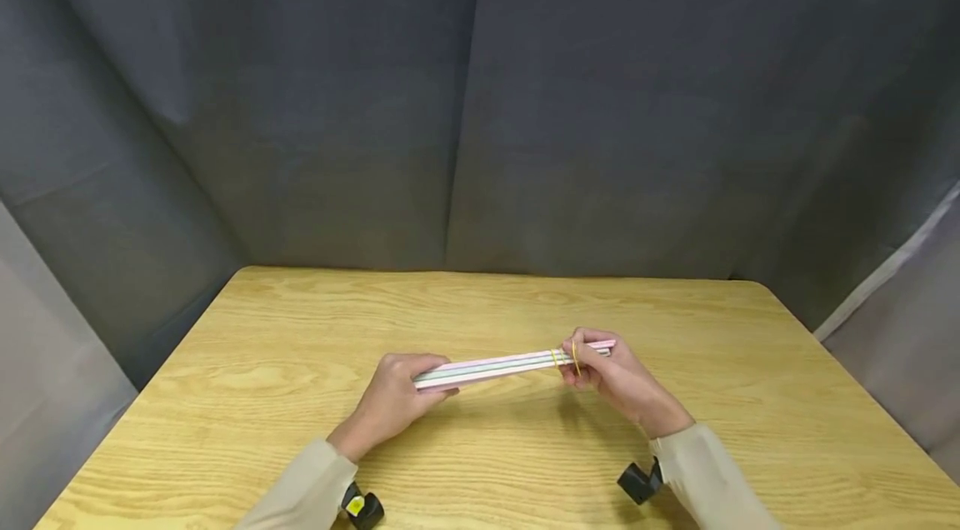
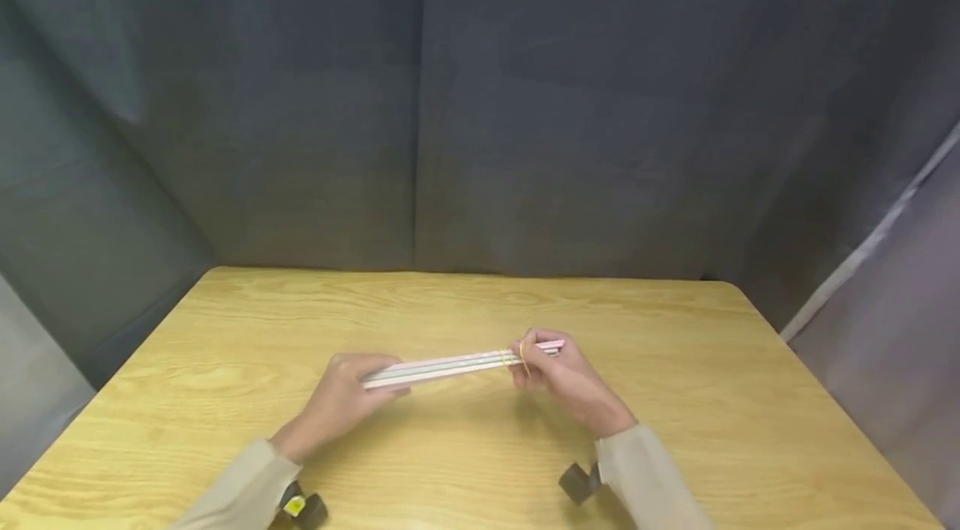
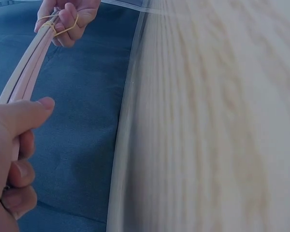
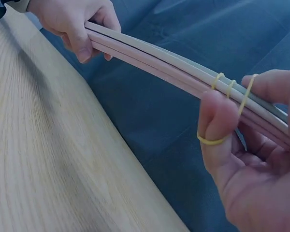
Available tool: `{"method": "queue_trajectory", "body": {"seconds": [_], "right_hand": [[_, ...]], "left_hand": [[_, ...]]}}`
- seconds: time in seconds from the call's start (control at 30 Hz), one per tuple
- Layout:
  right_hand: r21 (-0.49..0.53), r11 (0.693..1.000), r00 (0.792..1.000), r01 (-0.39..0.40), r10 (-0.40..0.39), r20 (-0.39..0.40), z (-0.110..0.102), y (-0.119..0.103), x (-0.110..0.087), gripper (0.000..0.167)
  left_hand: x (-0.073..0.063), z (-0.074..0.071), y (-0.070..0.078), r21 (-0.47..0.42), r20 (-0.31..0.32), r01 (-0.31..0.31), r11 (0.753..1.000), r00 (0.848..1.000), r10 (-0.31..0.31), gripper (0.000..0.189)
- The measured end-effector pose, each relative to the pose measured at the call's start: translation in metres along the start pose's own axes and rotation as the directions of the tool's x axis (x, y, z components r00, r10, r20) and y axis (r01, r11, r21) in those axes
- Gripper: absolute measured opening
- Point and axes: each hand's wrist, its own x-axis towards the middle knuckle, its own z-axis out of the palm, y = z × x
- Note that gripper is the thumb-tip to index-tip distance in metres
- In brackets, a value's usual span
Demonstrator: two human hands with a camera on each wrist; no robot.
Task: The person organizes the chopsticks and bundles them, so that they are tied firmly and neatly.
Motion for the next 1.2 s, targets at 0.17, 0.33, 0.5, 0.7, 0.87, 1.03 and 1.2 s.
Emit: {"method": "queue_trajectory", "body": {"seconds": [0.17,0.33,0.5,0.7,0.87,1.03,1.2], "right_hand": [[0.018,0.999,0.999,0.035,-0.034,-0.028,-0.005,-0.001,-0.001,0.028],[-0.048,0.999,0.995,0.005,-0.010,-0.102,-0.008,-0.003,-0.004,0.020],[-0.206,0.977,0.984,-0.044,0.007,-0.177,-0.010,-0.007,-0.005,0.014],[-0.398,0.912,0.989,-0.093,0.038,-0.145,-0.012,-0.009,-0.009,0.019],[-0.423,0.904,0.995,-0.064,0.025,-0.097,-0.011,-0.007,-0.009,0.018],[-0.475,0.879,0.997,-0.047,0.011,-0.077,-0.007,-0.010,-0.009,0.015],[-0.514,0.856,0.997,-0.057,0.019,-0.079,-0.004,-0.012,-0.017,0.014]], "left_hand": [[0.001,0.000,-0.002,-0.006,0.013,0.002,1.000,1.000,-0.002,0.021],[0.000,0.001,-0.005,0.020,0.020,0.025,0.999,0.999,-0.026,0.022],[0.002,0.001,-0.007,0.025,0.017,0.031,0.999,0.999,-0.032,0.023],[-0.004,0.001,-0.007,0.002,0.022,0.055,0.998,0.998,-0.055,0.023],[-0.004,0.000,-0.009,-0.079,0.048,0.105,0.991,0.994,-0.102,0.024],[-0.004,-0.004,-0.004,-0.144,0.059,0.244,0.959,0.969,-0.238,0.024],[-0.009,-0.005,0.008,-0.192,0.128,0.334,0.923,0.941,-0.314,0.023]]}}
